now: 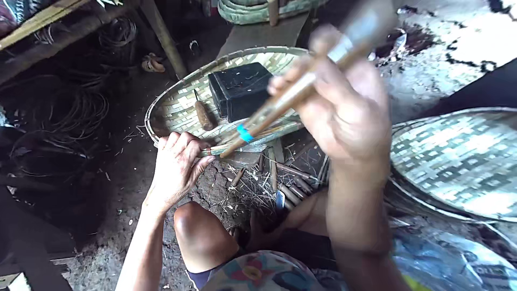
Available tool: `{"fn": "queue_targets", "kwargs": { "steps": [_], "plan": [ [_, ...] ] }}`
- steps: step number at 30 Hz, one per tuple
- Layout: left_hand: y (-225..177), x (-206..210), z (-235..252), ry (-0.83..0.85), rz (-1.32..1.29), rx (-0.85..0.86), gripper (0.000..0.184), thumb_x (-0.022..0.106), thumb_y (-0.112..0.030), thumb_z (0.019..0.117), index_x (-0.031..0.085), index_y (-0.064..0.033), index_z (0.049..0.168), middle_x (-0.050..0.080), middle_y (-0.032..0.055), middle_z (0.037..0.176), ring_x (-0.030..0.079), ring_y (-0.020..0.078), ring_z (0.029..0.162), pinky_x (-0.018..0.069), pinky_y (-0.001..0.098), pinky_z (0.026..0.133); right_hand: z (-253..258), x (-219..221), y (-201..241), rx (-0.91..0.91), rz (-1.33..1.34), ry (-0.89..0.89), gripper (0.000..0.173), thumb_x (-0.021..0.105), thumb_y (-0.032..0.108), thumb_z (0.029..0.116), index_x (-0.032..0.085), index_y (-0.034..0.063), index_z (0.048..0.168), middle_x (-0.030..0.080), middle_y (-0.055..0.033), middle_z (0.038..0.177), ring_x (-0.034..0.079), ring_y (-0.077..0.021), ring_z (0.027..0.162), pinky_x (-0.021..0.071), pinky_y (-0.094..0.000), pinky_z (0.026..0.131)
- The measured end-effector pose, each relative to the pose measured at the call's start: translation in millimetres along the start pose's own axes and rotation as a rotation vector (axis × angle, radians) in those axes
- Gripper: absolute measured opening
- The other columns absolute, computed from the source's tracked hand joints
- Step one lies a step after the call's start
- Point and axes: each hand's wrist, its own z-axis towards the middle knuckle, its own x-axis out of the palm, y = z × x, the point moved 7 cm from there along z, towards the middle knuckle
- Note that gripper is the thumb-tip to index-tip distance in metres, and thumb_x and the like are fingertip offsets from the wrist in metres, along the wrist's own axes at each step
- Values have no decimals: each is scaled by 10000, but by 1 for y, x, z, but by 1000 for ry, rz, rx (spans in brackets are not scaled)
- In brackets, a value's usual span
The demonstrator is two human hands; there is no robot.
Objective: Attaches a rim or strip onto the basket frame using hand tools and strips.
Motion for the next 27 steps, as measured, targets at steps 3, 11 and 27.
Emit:
{"fn": "queue_targets", "kwargs": {
  "steps": [3,11,27],
  "plan": [
    [-2,0,4,-18,-15,-30,386,540,-377,1031,705,-28,1036,662,144,985,575,299,923,366,476,863,-67,-77,-12,-21,113,-382,265,330,235,1123,588,201,1172,705,48,1177,652,-123,1190,500,-336,1084],
    [-71,25,39,-244,119,-30,233,749,-185,925,764,-38,1105,674,136,962,630,292,906,481,379,814,-81,-77,15,301,-324,-145,352,490,503,1050,471,277,1320,580,111,687,536,-2,470,499,-167,435],
    [-92,27,44,-243,382,-55,122,675,-100,956,784,-51,935,594,93,719,574,272,658,405,376,579,-3,-40,96,156,-1272,174,147,581,326,1000,642,250,889,547,162,628,469,79,481,395,-112,415]
  ]
}}
